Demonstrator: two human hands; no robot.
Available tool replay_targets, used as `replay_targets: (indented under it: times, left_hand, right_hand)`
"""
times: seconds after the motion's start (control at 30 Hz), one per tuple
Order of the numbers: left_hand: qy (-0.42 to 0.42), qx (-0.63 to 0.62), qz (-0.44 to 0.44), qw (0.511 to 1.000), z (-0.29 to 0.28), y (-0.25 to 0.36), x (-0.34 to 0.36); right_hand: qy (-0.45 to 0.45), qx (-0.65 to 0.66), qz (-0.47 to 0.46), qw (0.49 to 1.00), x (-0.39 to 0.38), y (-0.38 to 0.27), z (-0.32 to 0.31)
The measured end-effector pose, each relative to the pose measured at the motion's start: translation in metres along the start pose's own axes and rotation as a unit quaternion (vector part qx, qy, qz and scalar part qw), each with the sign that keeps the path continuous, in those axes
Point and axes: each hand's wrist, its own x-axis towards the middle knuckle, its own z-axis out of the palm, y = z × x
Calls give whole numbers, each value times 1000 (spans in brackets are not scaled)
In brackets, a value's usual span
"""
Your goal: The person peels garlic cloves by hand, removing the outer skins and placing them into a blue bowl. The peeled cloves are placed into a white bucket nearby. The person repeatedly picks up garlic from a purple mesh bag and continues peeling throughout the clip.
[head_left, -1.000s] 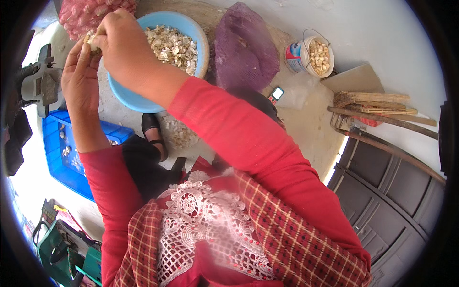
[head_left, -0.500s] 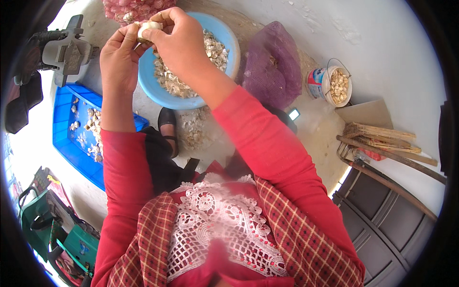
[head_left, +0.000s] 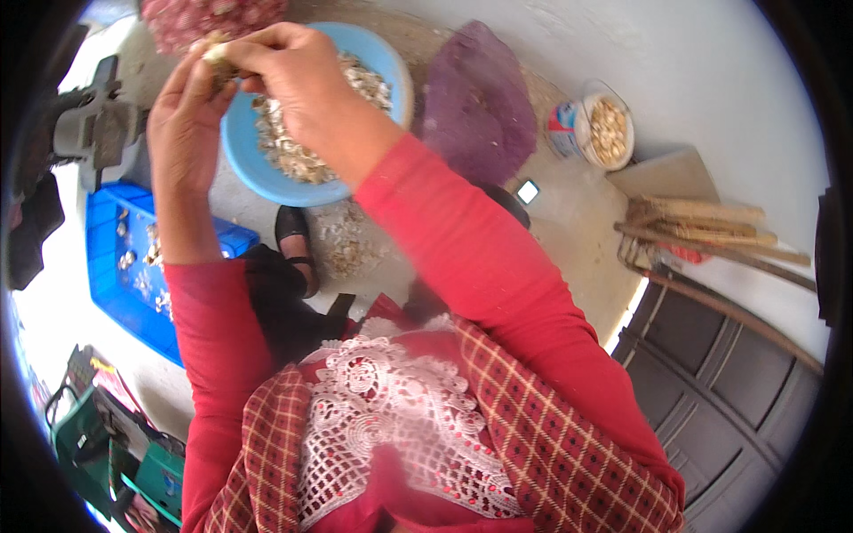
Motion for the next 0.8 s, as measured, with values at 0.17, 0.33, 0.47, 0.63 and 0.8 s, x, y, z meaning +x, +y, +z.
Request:
replay_targets:
  times: [0.17,0.33,0.47,0.63,0.8]
  left_hand:
    - [-29,-40,-20,999,-8,4,5]
    - [-51,-85,-26,995,-16,1,7]
    - [-50,-30,-1,998,-15,-1,8]
    - [-42,-27,10,999,-14,-3,7]
    - [-72,-34,11,997,-22,2,7]
  right_hand:
    - [6,9,13,1000,0,2,3]
    - [19,21,18,999,0,2,6]
    - [15,52,24,998,2,2,6]
    - [32,-40,-57,997,4,4,9]
    - [-10,-127,-80,989,4,1,8]
